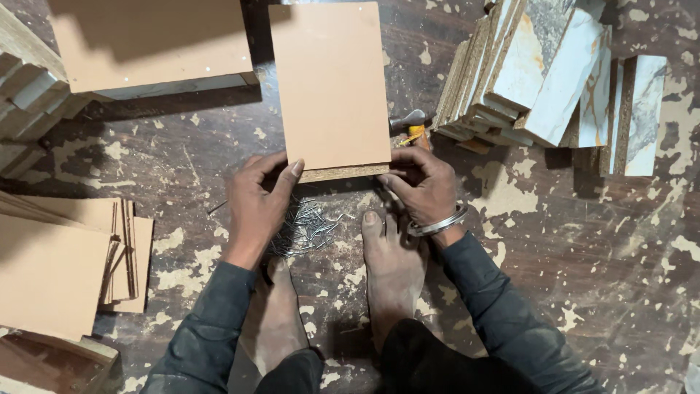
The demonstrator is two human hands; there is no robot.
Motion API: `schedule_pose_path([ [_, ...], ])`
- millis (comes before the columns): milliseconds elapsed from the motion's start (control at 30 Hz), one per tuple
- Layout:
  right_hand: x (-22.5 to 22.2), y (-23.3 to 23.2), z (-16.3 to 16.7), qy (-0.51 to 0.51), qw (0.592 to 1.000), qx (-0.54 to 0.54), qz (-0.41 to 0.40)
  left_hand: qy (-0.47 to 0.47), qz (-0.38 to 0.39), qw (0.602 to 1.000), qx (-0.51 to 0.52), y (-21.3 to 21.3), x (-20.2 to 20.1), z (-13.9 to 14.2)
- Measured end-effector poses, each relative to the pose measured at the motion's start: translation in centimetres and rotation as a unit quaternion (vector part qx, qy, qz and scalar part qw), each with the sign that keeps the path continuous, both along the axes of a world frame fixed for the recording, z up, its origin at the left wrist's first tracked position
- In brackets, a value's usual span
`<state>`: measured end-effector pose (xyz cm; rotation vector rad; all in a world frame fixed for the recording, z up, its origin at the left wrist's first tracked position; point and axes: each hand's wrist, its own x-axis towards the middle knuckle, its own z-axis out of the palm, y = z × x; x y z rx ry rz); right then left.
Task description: The person takes small wooden boards and nails from a box on the floor, positions nails on the boards, and hammers them in using a claw hammer. The person works through a stack of boards one at a time, hammering nails into each and setting completed boards aside.
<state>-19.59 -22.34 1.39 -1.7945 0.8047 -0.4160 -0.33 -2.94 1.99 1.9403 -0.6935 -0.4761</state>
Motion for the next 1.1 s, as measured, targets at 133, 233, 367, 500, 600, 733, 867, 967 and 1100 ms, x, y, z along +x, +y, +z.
schedule_pose_path([
  [133,0.4,0.7,0.8,-0.047,0.999,0.018,0.000,0.002,0.012,1.000,-0.002,0.1,-0.3,0.3],
  [233,0.2,0.7,1.2,-0.026,0.997,-0.075,0.011,-0.026,0.023,0.999,-0.019,0.4,-0.7,0.4],
  [367,-0.1,0.4,0.8,0.044,0.958,-0.280,0.035,0.020,0.049,0.998,0.037,0.9,-1.3,0.1],
  [500,-0.2,0.4,-0.2,0.062,0.941,-0.331,0.038,-0.055,0.024,0.996,0.065,1.1,-1.6,-0.3],
  [600,-0.3,0.6,-0.6,0.071,0.955,-0.288,0.019,-0.102,-0.016,0.991,0.081,1.3,-1.4,-0.2],
  [733,-0.4,0.9,-0.1,0.074,0.923,-0.376,0.041,-0.241,-0.069,0.967,0.050,1.7,-1.3,0.3],
  [867,-0.4,1.2,0.8,0.099,0.893,-0.433,0.072,-0.246,-0.118,0.945,0.181,1.8,-1.0,0.5],
  [967,-0.3,1.2,1.1,0.153,0.894,-0.413,0.082,-0.263,-0.149,0.933,0.194,2.0,-0.8,0.1],
  [1100,-0.2,0.8,0.6,0.177,0.911,-0.366,0.064,-0.328,-0.147,0.915,0.185,2.2,-0.7,-0.9],
])
